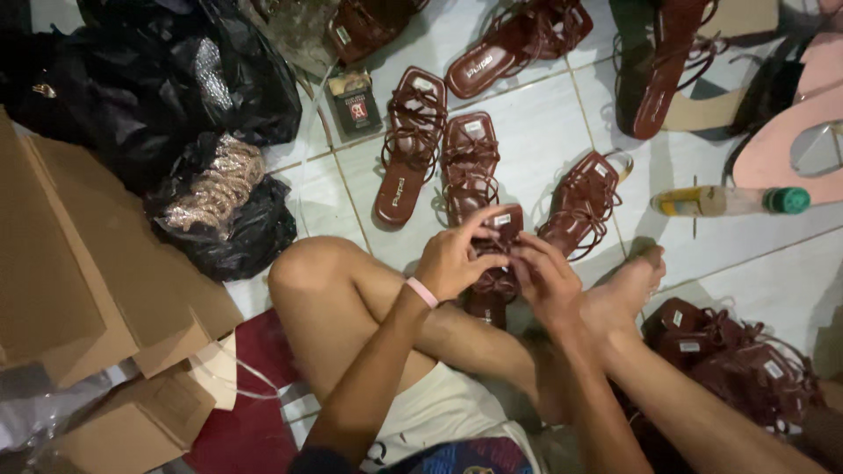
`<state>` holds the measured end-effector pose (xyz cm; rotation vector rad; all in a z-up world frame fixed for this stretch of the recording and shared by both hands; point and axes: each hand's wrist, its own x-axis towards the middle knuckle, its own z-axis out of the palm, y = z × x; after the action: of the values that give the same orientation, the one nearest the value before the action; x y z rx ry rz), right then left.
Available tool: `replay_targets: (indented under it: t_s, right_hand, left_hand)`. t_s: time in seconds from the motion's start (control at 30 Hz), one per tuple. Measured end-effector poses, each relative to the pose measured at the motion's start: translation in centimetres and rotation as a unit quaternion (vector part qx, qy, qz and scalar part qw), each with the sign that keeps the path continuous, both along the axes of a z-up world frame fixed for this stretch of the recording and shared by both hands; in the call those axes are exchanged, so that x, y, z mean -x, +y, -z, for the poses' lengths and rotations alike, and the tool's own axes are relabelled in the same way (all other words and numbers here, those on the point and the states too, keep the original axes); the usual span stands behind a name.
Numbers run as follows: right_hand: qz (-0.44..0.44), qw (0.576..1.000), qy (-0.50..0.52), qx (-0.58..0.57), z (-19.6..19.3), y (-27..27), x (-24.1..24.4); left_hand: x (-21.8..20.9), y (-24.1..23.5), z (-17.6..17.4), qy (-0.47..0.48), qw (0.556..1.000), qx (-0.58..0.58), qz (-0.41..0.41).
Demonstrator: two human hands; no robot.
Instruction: The person sits on the floor and assembles brown strappy sandals by threading and tying the straps. They handle multiple pairs of sandals, using a small bottle to apply a substance to the straps before tying them. The workspace is cluttered with shoe parts and packaging.
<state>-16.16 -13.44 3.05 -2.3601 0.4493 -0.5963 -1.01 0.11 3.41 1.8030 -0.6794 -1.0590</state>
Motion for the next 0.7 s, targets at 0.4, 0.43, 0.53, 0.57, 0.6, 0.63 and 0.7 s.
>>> replay_targets:
  t_s: [0.4,0.43,0.53,0.57,0.6,0.63,0.7]
  right_hand:
    - [-0.036,0.982,0.067,0.175,-0.9,-0.5,0.5]
    - [-0.045,0.971,0.083,0.219,-1.4,-0.8,0.2]
    - [-0.073,0.949,0.188,0.241,-2.8,-1.0,-0.1]
    - [-0.080,0.943,0.207,0.247,-3.2,-1.1,-0.2]
    - [-0.088,0.937,0.222,0.254,-3.5,-1.2,-0.5]
    - [-0.096,0.931,0.237,0.260,-3.8,-1.3,-0.8]
    - [-0.105,0.930,0.237,0.260,-4.0,-1.1,-0.8]
  left_hand:
    - [2.4,-1.2,1.2,-0.248,0.963,0.104,-0.033]
    - [2.2,-1.3,1.3,-0.244,0.963,0.113,-0.037]
    - [2.5,-1.1,1.5,-0.219,0.966,0.126,-0.049]
    - [2.7,-1.0,1.4,-0.211,0.968,0.126,-0.052]
    - [2.6,-1.1,1.3,-0.206,0.969,0.125,-0.058]
    - [2.3,-1.3,1.2,-0.206,0.966,0.139,-0.063]
    - [2.4,-0.9,0.9,-0.201,0.964,0.160,-0.074]
